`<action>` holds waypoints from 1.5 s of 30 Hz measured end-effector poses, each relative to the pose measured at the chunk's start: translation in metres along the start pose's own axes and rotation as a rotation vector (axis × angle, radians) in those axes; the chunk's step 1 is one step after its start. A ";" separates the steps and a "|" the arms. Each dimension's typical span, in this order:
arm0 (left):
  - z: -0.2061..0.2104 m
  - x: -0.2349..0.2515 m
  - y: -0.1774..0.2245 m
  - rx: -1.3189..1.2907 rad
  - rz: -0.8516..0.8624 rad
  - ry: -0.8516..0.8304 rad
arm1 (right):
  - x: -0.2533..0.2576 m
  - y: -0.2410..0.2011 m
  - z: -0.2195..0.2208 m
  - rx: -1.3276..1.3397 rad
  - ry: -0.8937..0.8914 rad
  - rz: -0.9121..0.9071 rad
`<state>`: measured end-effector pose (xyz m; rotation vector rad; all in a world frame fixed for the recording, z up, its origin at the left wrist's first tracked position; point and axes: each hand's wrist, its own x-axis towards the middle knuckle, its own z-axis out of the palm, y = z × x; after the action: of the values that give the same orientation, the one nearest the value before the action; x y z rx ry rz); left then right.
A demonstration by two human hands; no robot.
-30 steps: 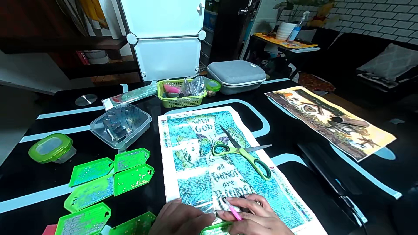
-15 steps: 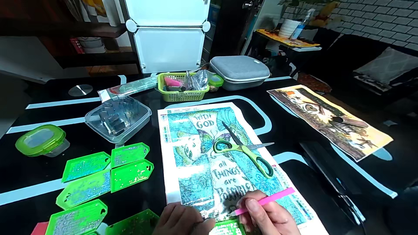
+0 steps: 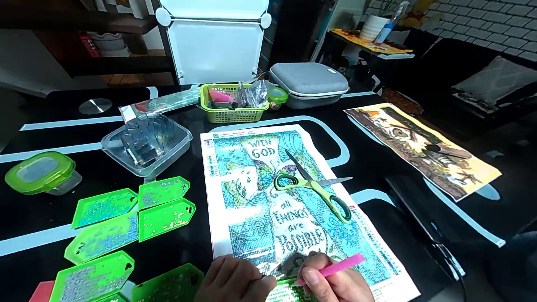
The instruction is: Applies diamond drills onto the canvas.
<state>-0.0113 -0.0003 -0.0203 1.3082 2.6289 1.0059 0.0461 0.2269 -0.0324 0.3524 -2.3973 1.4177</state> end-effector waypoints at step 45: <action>0.000 -0.001 -0.002 -0.005 0.021 -0.028 | 0.013 0.008 -0.004 0.053 -0.051 -0.076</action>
<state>-0.0120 -0.0021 -0.0214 1.3421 2.5964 0.9884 0.0316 0.2336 -0.0314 0.4928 -2.3625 1.4577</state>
